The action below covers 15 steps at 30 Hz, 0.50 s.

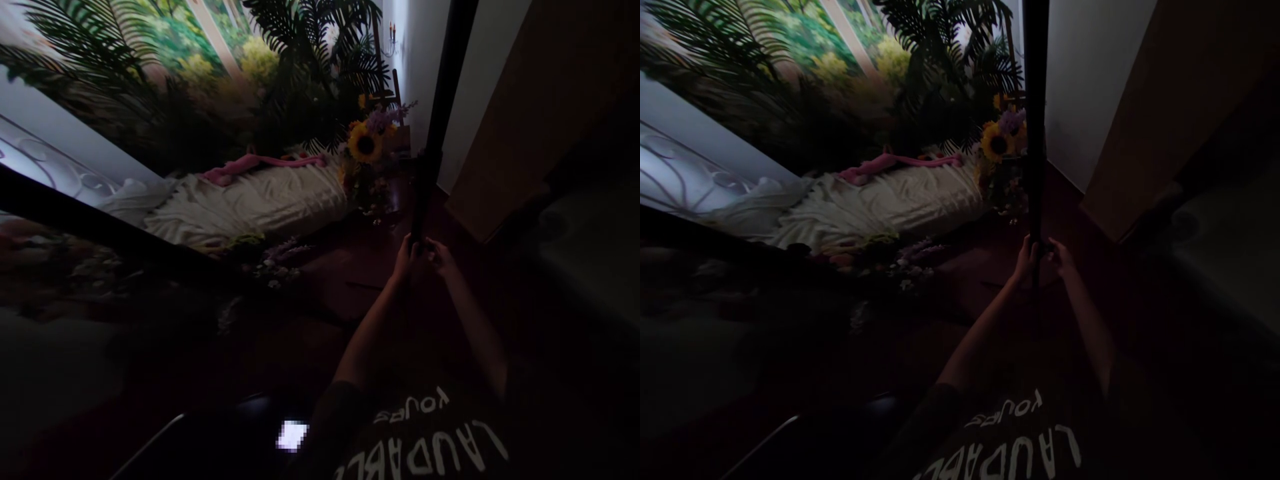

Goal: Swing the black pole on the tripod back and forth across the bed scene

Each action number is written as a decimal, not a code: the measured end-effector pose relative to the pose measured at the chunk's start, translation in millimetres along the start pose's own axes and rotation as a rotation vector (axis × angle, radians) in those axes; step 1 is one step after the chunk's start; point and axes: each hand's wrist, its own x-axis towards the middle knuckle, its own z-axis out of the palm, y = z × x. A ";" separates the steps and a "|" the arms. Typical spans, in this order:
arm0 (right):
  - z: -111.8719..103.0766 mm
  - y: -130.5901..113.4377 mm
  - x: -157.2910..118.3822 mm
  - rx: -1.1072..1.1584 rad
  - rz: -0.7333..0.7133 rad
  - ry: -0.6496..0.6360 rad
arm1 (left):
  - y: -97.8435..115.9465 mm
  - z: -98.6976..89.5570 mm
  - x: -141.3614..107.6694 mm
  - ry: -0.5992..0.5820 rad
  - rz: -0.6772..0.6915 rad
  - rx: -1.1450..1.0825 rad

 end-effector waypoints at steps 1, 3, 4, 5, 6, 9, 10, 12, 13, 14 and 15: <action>-1.0 -2.3 2.9 0.053 0.070 -0.042 | -1.1 -0.1 0.2 0.002 0.003 0.006; -3.3 -3.8 9.1 0.166 0.174 -0.078 | -3.2 -0.5 0.3 -0.002 0.000 0.020; -4.6 -2.5 11.9 0.215 0.205 -0.072 | -4.1 -0.8 0.2 -0.007 -0.004 0.030; -5.8 0.5 14.2 0.254 0.226 -0.057 | -4.6 -1.2 0.1 -0.012 -0.009 0.041; -7.2 4.9 16.0 0.279 0.241 -0.040 | -4.8 -1.6 0.0 -0.015 -0.014 0.053; -12.4 24.4 17.5 0.310 0.266 0.011 | -3.8 -2.1 0.9 -0.016 -0.029 0.078; -14.7 31.8 17.0 0.318 0.277 0.027 | -3.8 -2.1 1.2 -0.011 -0.035 0.079; -20.4 46.7 14.9 0.329 0.296 0.050 | -6.7 -2.6 0.1 -0.007 -0.043 0.063; -23.6 54.0 13.6 0.333 0.303 0.058 | -10.3 -3.5 -2.5 -0.003 -0.047 0.047; -26.9 61.5 12.0 0.335 0.304 0.060 | -15.6 -5.1 -7.1 0.005 -0.058 0.031; -30.1 69.0 10.3 0.337 0.301 0.059 | -22.6 -7.6 -14.3 0.020 -0.082 0.024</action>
